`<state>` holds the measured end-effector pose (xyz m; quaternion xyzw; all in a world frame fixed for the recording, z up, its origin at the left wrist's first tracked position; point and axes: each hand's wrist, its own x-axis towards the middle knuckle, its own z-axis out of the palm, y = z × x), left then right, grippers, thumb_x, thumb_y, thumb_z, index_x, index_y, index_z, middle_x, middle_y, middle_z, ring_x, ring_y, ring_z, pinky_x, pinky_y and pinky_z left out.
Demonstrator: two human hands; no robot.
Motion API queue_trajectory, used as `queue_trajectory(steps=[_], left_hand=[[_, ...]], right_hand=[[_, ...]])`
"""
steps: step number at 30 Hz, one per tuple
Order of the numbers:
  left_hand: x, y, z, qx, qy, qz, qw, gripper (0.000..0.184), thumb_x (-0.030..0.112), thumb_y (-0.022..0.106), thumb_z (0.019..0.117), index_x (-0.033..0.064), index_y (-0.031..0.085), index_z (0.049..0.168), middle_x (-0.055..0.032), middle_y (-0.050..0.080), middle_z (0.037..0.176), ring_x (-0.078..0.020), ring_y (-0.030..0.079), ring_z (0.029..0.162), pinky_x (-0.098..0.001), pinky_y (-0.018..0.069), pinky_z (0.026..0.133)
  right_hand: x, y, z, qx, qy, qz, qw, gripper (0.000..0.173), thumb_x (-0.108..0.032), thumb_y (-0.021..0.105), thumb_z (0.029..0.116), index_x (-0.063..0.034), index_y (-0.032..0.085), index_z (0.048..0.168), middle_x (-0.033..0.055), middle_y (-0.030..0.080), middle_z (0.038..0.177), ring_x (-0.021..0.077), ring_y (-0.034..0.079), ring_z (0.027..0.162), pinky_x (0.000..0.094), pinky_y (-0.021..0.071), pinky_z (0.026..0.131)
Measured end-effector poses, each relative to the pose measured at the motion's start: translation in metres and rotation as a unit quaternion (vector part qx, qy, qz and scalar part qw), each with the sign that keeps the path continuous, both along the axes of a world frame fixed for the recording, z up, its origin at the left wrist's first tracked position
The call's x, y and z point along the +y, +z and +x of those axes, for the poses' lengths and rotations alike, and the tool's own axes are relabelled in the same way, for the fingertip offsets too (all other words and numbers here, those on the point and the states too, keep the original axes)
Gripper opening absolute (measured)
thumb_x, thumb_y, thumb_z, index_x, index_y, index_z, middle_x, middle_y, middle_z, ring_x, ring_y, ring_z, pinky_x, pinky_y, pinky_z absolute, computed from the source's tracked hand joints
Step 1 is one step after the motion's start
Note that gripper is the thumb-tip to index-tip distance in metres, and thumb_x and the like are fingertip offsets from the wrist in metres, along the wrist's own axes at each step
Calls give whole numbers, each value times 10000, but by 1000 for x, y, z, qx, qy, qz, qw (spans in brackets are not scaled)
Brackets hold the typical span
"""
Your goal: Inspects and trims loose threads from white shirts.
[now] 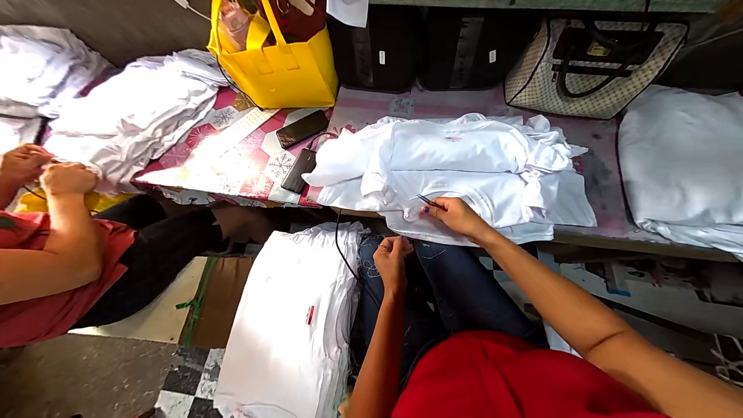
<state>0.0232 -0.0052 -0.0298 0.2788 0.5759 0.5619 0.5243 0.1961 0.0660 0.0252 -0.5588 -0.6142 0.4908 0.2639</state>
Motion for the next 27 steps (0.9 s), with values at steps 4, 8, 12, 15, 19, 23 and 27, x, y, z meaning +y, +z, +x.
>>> queue_trajectory(steps=[4,8,12,15,19,23,27], left_hand=[[17,6,5,-107,-20,47,993,300,-69,422,968,-126,509,1249,-160,668,1109,-189,717,899,-357,612,839],[37,2,21,-213,8,64,975,246,-159,542,923,-37,471,1124,-96,657,946,-177,695,858,-367,602,851],[24,-2,9,-97,9,85,992,221,-139,655,851,-32,536,1003,-78,708,852,-155,715,798,-341,615,796],[16,1,0,7,-9,3,1000,293,-105,631,904,-123,544,1183,-153,650,1019,-129,644,850,-277,553,781],[26,24,9,-126,-26,16,992,314,53,470,1056,-98,506,1328,-149,640,1154,-161,669,940,-323,572,829],[45,29,15,-227,-10,-10,974,108,40,506,1050,-37,548,1114,-87,656,889,-159,679,780,-331,597,791],[21,6,22,264,-15,270,926,51,-33,717,842,-79,716,864,-119,727,818,-145,710,759,-283,602,747]], right_hand=[[4,-4,-5,-86,43,68,993,249,-171,757,912,-44,736,1125,96,675,836,193,595,732,418,509,740],[5,-10,-25,-128,34,93,987,225,-168,645,977,2,743,1087,194,725,933,339,693,905,567,512,849],[9,4,-21,100,-68,-73,990,106,-93,680,968,0,695,1016,-18,567,705,23,428,541,203,379,522],[13,7,-16,201,-94,-172,960,66,-81,615,1010,-25,638,984,-85,432,582,-8,330,446,161,305,442],[12,8,-21,216,-104,-195,951,68,-69,608,1012,-20,637,976,-81,422,577,1,337,446,161,317,446],[9,2,-26,171,-103,-145,969,56,-67,653,982,-16,650,961,-49,503,626,5,390,483,172,348,470],[4,-17,-23,-20,-99,20,995,116,-69,671,919,26,681,985,73,581,747,152,523,674,375,468,682]])
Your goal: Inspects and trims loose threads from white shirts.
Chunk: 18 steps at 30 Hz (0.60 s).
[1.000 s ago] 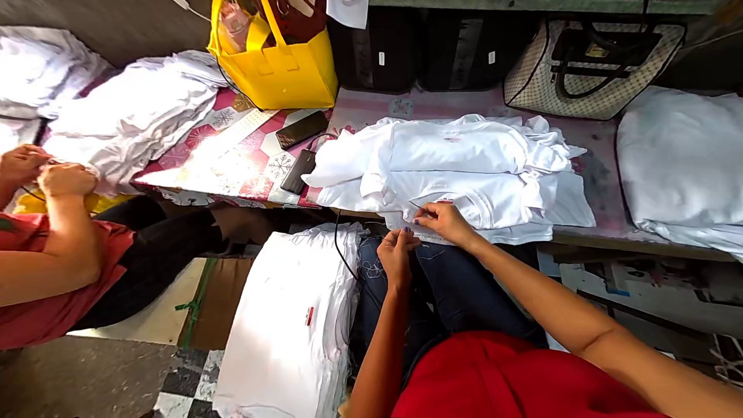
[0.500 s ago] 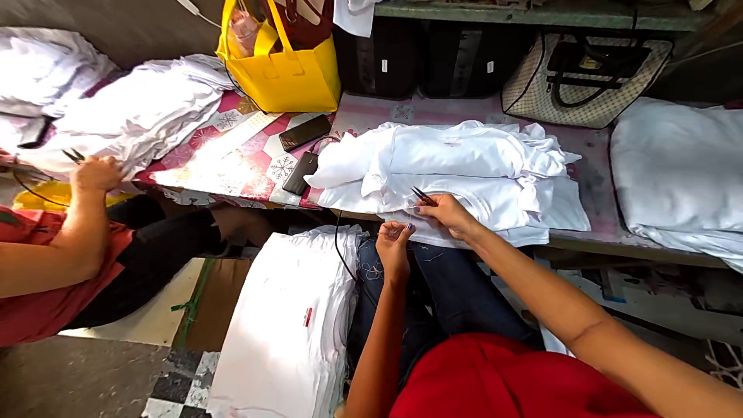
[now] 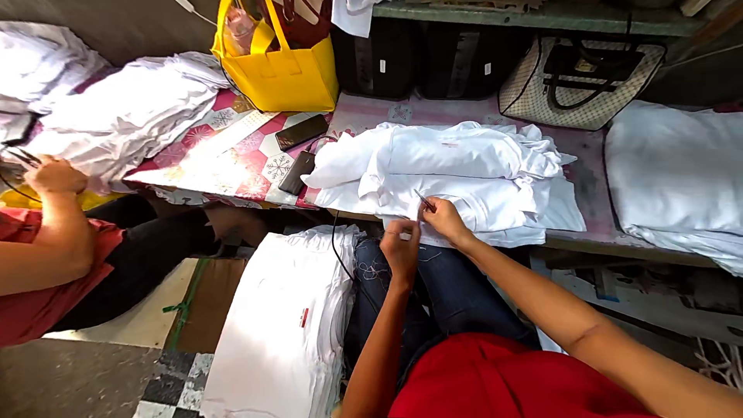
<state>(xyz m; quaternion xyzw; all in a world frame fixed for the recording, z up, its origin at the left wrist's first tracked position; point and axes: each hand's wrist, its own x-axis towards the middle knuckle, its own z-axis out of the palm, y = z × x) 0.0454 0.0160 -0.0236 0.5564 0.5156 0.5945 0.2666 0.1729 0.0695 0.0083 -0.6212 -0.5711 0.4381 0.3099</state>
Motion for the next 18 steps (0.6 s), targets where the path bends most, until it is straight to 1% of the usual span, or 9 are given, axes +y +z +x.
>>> queue_trajectory(steps=[1,3,6,8,10,12,14,16,18], left_hand=[[-11,-9,-1,93,-11,49,994,46,-19,738,824,-63,734,838,-147,724,822,-190,715,775,-306,605,753],[-32,-22,-8,155,-38,20,987,38,-5,749,823,-42,741,826,-159,724,823,-204,719,765,-313,606,740],[-43,-25,-23,72,-38,-130,988,129,20,722,887,-93,721,949,-187,727,898,-191,716,788,-331,601,759],[-31,-18,-21,-1,-21,-165,986,285,83,743,902,-118,649,1081,-191,690,964,-160,688,782,-308,596,738],[-10,-12,-10,-14,-28,-184,982,417,89,770,886,-127,601,1200,-228,681,1082,-188,713,835,-322,608,767],[6,-17,0,15,-34,-195,980,306,25,721,893,-132,659,1148,-244,720,1049,-240,741,879,-367,610,831],[12,-18,0,32,-36,-200,979,165,33,665,948,-95,722,1035,-185,749,908,-198,736,761,-353,614,759],[4,-15,-12,27,-51,-208,976,151,57,663,958,-66,741,998,-141,748,842,-152,712,673,-325,608,682],[-9,-6,-28,48,-76,-245,965,148,55,668,958,-54,748,1019,-141,752,882,-156,720,725,-326,605,731]], right_hand=[[-3,-4,3,-27,-12,17,999,130,-84,670,918,18,686,997,85,593,750,179,549,684,410,485,693],[-10,-5,8,-60,-43,45,996,156,-141,697,938,-6,703,1017,92,630,767,205,584,696,443,500,703],[-25,1,6,-107,-77,105,986,170,-183,694,948,-23,719,998,88,638,740,222,595,675,466,492,678],[-32,9,-5,-160,-69,126,977,220,-216,678,954,-8,727,1008,129,673,764,285,650,710,517,518,690],[-34,14,-18,-236,-47,101,965,332,-306,689,953,6,722,1062,185,711,830,368,698,795,578,521,727],[-29,18,-27,-281,-9,22,959,385,-341,655,986,5,697,1149,220,725,953,411,703,938,612,504,814],[-20,18,-25,-240,8,-22,970,310,-272,608,1011,4,710,1109,213,716,974,389,684,974,594,492,855],[-15,13,-14,-136,4,-35,990,244,-204,629,997,20,722,1016,172,697,904,299,662,888,517,508,837],[-14,6,-6,-13,-7,-52,999,175,-140,667,970,28,682,920,66,591,759,132,524,680,339,453,673]])
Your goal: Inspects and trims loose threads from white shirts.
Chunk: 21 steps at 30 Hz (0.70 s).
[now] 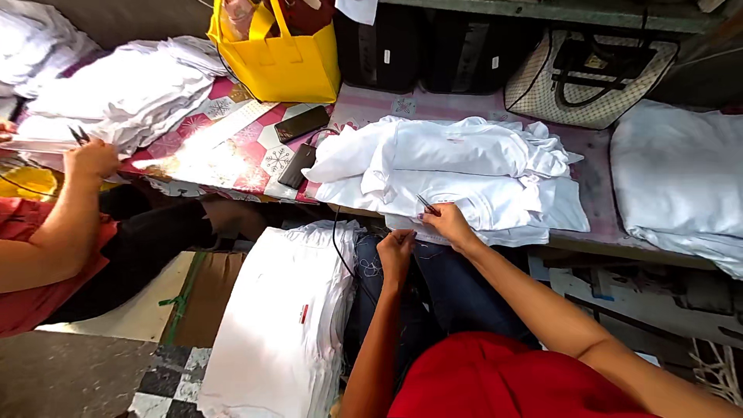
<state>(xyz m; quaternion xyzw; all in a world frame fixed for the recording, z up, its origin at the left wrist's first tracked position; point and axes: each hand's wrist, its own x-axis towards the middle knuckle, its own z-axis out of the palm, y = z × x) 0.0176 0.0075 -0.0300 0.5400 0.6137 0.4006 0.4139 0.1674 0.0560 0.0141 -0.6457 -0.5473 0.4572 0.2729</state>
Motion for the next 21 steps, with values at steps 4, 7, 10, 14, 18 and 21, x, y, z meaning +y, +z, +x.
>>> queue_trajectory(steps=[4,7,10,14,18,21], left_hand=[[-5,17,-9,-38,-34,-34,998,587,89,750,915,-122,514,1409,-303,556,1406,-317,666,1174,-391,554,995],[6,22,2,-217,-15,-57,974,584,36,722,918,-127,462,1415,-237,645,1280,-209,717,1041,-338,597,921],[13,15,7,-196,-2,-40,980,129,24,635,981,-93,675,1018,-69,724,779,-86,687,632,-266,606,649],[4,14,-3,-133,-9,-39,990,171,71,606,1016,-62,713,1013,-43,709,729,-64,653,564,-237,579,574],[-6,18,-12,-146,-5,-54,988,173,65,590,1023,-69,700,1028,-47,709,724,-81,662,550,-250,592,562],[-8,22,-12,-155,-2,-49,987,150,59,612,1007,-61,701,987,-43,705,701,-81,660,530,-251,593,543]], right_hand=[[-3,6,-1,149,-14,-84,985,126,-94,626,1002,11,621,933,-31,488,665,18,380,503,190,344,491],[-6,9,-6,172,-17,-97,980,123,-92,613,1010,3,621,933,-33,500,666,19,398,505,185,349,489],[-6,10,-5,192,-15,-102,976,139,-114,579,1038,-15,603,944,-56,449,629,16,378,481,178,339,472],[-9,26,13,188,24,-132,973,447,-362,339,1132,-64,648,1005,-105,366,579,15,318,459,186,306,458],[-16,42,22,114,108,-191,969,441,-334,330,1137,-66,655,1007,-102,379,589,14,334,466,188,308,467],[-18,36,17,88,130,-214,964,442,-349,345,1135,-67,651,988,-95,387,579,16,332,454,188,301,460]])
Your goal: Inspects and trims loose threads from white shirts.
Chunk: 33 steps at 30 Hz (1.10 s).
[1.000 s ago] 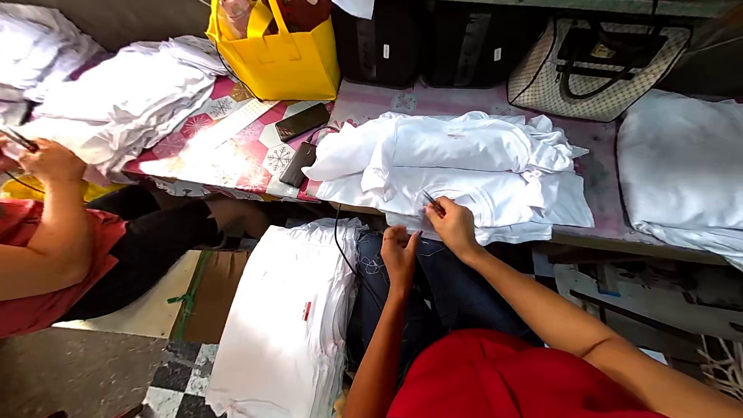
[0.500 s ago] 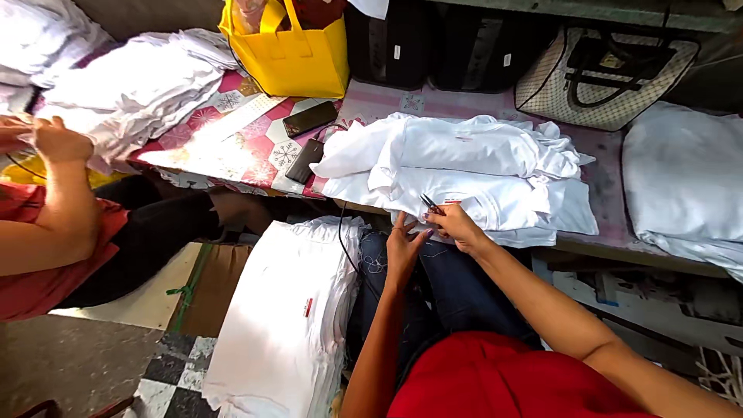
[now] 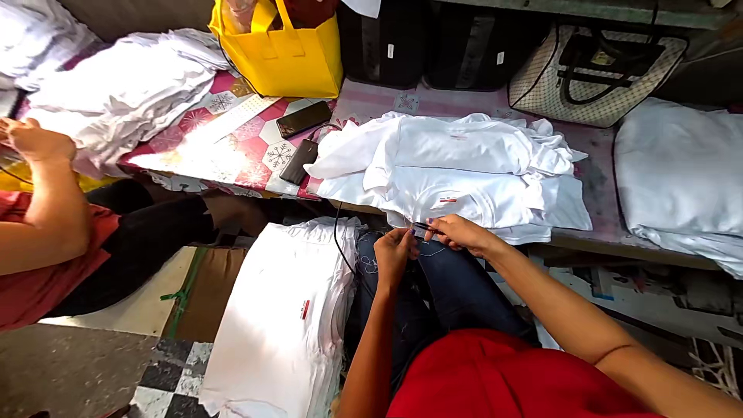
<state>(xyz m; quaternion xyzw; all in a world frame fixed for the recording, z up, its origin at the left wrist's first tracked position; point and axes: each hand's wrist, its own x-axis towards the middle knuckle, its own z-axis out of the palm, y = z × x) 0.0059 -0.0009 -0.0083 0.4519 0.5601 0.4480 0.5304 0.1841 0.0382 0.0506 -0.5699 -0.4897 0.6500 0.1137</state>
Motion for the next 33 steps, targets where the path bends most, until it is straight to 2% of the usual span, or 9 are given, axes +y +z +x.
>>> queue_trajectory(steps=[12,14,16,18,20,24,27,30,33], left_hand=[[-5,-8,-5,41,-7,-2,999,161,62,610,1005,-66,701,973,-55,704,697,-90,671,541,-263,603,561],[-3,0,-21,228,-129,-71,962,223,141,600,1024,-36,736,1029,-133,746,881,-206,738,777,-388,616,778],[0,9,-31,369,-231,-159,886,309,261,620,1015,17,740,1162,-225,694,1213,-396,650,1169,-621,482,999],[4,11,-30,372,-207,-144,893,468,350,696,974,-5,673,1278,-251,594,1375,-422,588,1258,-630,457,1036],[16,4,-16,269,-133,-66,952,592,286,739,950,-60,556,1394,-250,597,1372,-339,672,1132,-500,528,1007],[36,-24,4,182,-147,-41,971,205,122,644,984,-61,713,1045,-149,744,916,-226,733,830,-434,595,855],[34,-7,2,248,-222,-86,939,255,173,615,1004,-22,730,1121,-182,747,1076,-316,717,1035,-549,519,992],[30,-5,14,113,-67,18,991,509,147,717,948,-93,552,1365,-231,666,1267,-259,721,1013,-412,576,934],[35,-11,23,96,-122,54,986,216,95,653,972,-106,683,1045,-136,737,860,-169,719,749,-373,609,781]], right_hand=[[2,-11,-8,6,-16,21,1000,409,-288,378,1132,-51,648,935,-95,378,569,12,324,455,186,293,464],[1,-5,-2,-7,-8,46,999,440,-313,351,1136,-52,650,946,-95,374,578,15,329,469,192,302,480],[2,-8,3,-66,0,140,988,439,-324,381,1127,-41,688,991,-51,443,653,51,396,555,242,368,569],[9,-22,4,-130,0,223,966,371,-332,549,1067,-2,719,1065,108,657,856,207,603,798,441,497,802],[17,-37,-4,-150,4,233,961,364,-323,679,993,14,721,1125,182,709,991,299,659,936,535,502,904],[31,-36,-19,-111,-44,194,974,212,-163,651,994,32,684,917,83,584,766,163,524,705,372,449,706],[40,-11,-9,12,-139,97,985,164,-137,630,1018,-22,618,902,-57,441,622,14,370,491,184,341,488],[47,-1,-5,106,-173,19,979,164,-121,596,1034,-84,561,878,-89,394,567,0,338,448,156,326,455],[48,-2,-8,158,-187,-31,969,240,-114,575,1034,-126,536,798,-100,365,531,-3,315,426,154,307,434]])
